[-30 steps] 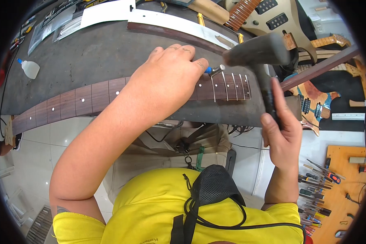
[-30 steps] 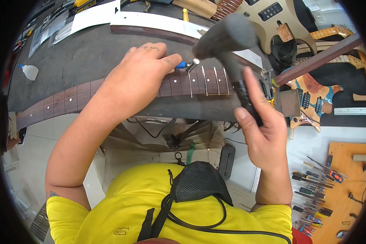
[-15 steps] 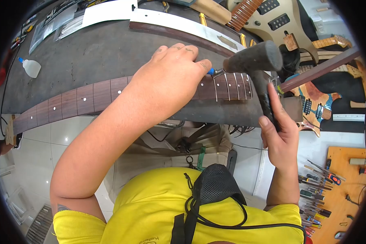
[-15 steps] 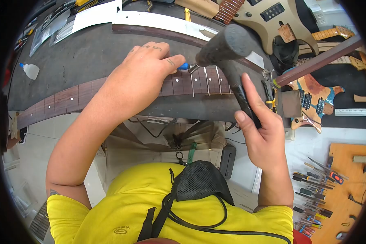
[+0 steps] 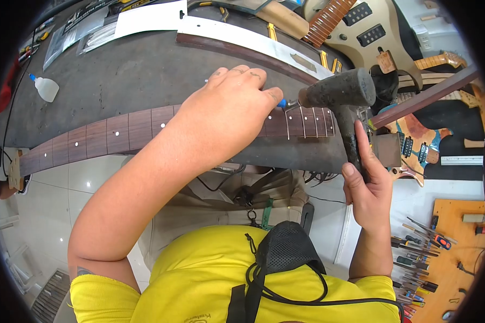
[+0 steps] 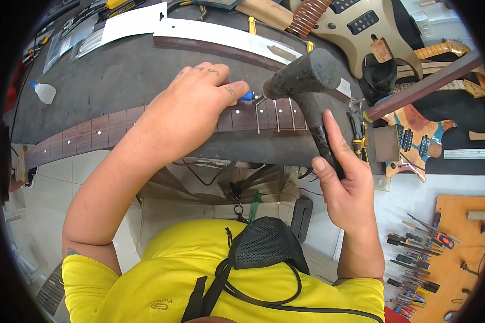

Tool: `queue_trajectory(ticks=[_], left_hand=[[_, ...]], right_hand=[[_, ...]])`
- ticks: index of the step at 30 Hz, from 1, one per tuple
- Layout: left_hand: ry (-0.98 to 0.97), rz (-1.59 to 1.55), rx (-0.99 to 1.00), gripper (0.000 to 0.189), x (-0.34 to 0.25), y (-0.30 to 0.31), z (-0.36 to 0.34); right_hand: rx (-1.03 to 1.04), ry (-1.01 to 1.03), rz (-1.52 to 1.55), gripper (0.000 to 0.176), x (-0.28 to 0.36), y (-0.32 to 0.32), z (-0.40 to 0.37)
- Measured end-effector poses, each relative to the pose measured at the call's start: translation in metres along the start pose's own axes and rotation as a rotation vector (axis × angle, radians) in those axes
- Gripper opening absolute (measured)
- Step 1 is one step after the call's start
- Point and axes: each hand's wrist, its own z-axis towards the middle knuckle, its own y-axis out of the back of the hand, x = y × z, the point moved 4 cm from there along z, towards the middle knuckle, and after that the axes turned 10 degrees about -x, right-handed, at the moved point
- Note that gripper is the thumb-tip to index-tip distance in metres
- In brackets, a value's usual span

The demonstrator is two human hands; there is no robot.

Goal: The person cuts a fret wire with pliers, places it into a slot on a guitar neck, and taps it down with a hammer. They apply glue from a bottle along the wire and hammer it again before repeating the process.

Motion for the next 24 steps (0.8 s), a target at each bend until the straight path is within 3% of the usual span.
queue_trajectory(ticks=[2,5,10,14,18,21,24], left_hand=[[0.01,-0.026,0.02,0.038,0.0,0.0,-0.001],[-0.001,-0.025,0.004,0.038,0.001,-0.001,-0.001],[-0.008,-0.04,-0.005,0.038,0.001,0.001,-0.001],[-0.007,-0.033,-0.005,0.038,0.0,0.0,-0.003],[-0.005,-0.025,0.025,0.038,0.0,0.001,-0.002],[-0.022,-0.026,0.016,0.039,-0.001,0.001,-0.007],[-0.022,-0.049,0.009,0.039,-0.002,0.002,-0.002]], right_hand=[[0.019,-0.033,0.016,0.065,0.0,0.003,-0.002],[-0.118,0.021,0.084,0.065,0.004,0.0,-0.006],[0.029,0.011,-0.057,0.065,0.001,0.004,-0.007],[-0.125,0.02,0.058,0.064,0.003,-0.003,-0.015],[0.09,0.113,-0.196,0.065,-0.007,0.006,-0.01],[-0.186,0.058,0.05,0.065,0.004,0.002,-0.021],[-0.18,0.052,0.051,0.065,0.0,0.006,-0.026]])
